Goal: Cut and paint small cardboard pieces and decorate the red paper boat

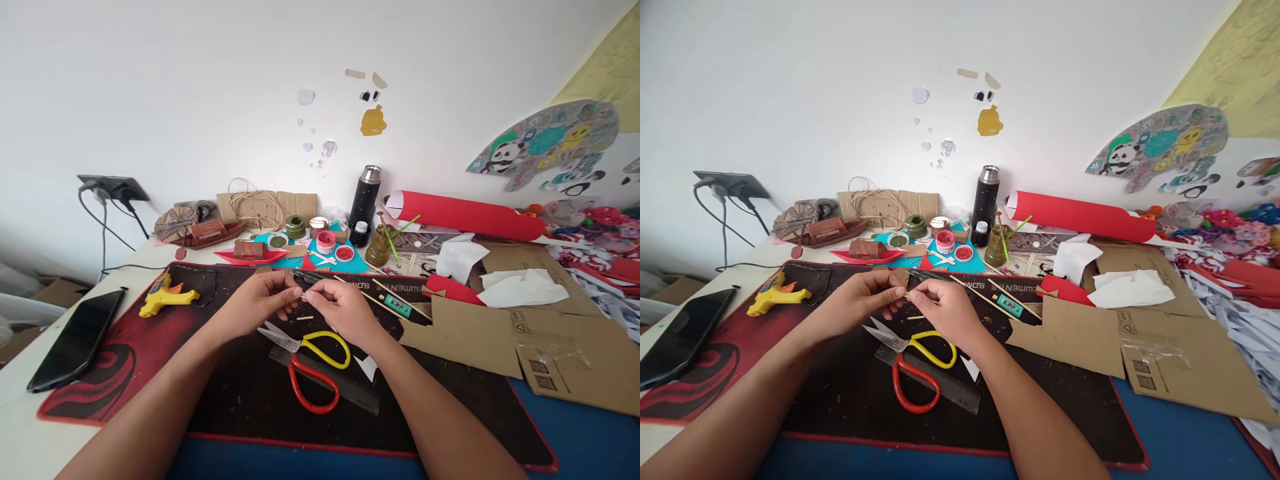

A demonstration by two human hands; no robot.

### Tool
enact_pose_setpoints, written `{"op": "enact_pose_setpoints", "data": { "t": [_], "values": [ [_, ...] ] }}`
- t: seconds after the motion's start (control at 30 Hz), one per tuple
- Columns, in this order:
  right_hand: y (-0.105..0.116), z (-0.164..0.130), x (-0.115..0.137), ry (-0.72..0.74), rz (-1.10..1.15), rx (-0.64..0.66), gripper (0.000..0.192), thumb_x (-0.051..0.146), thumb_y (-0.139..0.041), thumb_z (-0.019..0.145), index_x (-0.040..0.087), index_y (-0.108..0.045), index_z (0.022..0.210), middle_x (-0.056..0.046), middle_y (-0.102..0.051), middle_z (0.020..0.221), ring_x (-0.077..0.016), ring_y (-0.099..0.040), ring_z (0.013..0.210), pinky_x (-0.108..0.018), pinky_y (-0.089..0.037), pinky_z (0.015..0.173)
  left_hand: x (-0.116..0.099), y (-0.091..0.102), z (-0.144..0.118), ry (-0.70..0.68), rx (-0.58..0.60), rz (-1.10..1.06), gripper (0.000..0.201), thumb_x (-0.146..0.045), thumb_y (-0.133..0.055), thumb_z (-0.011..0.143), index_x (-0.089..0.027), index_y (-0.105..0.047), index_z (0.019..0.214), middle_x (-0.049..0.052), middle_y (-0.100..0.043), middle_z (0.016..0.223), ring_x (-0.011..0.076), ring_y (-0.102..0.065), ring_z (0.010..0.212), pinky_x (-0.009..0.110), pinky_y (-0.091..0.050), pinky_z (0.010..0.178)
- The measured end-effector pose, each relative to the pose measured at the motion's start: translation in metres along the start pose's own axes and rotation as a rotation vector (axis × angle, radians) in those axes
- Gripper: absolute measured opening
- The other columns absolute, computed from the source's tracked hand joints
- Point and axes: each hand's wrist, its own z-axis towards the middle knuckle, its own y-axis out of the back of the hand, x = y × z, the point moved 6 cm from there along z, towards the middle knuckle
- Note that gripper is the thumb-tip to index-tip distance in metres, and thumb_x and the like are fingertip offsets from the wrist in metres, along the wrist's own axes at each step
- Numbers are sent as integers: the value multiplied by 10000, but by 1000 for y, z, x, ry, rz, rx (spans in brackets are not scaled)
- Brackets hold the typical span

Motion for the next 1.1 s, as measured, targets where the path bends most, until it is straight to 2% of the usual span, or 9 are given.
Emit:
{"op": "enact_pose_setpoints", "data": {
  "t": [0.17,0.23,0.33,0.4,0.57,0.73,0.93,1.1],
  "values": [
    [-2,1,1,45,-48,14,239,350,-642,992,186,-761,866,-6,-701,785,-144,-578,684,-258,-426,627,1,-2,-5,7,17,154,392,-579,-652,962,-203,-658,854,-11,-665,731,159,-655,632,262,-545,590],
    [-3,0,0,26,-37,25,239,351,-636,991,189,-750,859,6,-675,745,-135,-564,642,-255,-417,602,0,-3,-6,-10,-18,245,363,-538,-610,987,-210,-640,833,-29,-624,666,149,-615,592,247,-493,557],
    [-4,0,-4,-51,46,54,255,395,-618,999,195,-717,878,58,-539,577,-110,-468,475,-248,-368,500,-5,-2,-7,-71,-105,330,358,-501,-584,996,-211,-630,792,-37,-601,632,133,-565,560,238,-436,538],
    [-3,0,-6,-93,132,54,287,461,-612,1004,199,-701,927,83,-481,524,-105,-432,413,-242,-350,450,-5,0,-6,-86,-146,306,376,-520,-586,991,-210,-621,781,-37,-600,629,128,-554,549,235,-427,527],
    [9,3,-7,-100,331,-39,464,637,-615,978,186,-712,1035,65,-542,588,-95,-463,399,-227,-343,403,3,11,-4,-65,-281,159,427,-625,-621,945,-208,-633,850,-40,-592,608,133,-547,507,235,-441,494],
    [11,5,-4,-84,396,-46,492,657,-679,929,187,-700,1072,75,-544,584,-89,-448,383,-222,-312,381,3,12,-5,-115,-386,152,439,-622,-629,953,-208,-630,806,-32,-594,613,126,-543,502,234,-436,501],
    [1,4,-5,-104,362,-16,404,558,-734,896,188,-682,1049,105,-505,529,-90,-422,377,-225,-331,399,7,-1,-4,-115,-362,221,400,-579,-598,971,-210,-676,836,-36,-602,601,133,-548,504,246,-435,521],
    [0,4,-9,-123,363,-28,389,560,-742,882,195,-673,997,103,-511,502,-93,-414,372,-232,-333,407,5,-5,-5,-127,-371,242,397,-567,-586,979,-213,-668,819,-35,-606,601,136,-551,517,251,-436,534]
  ]
}}
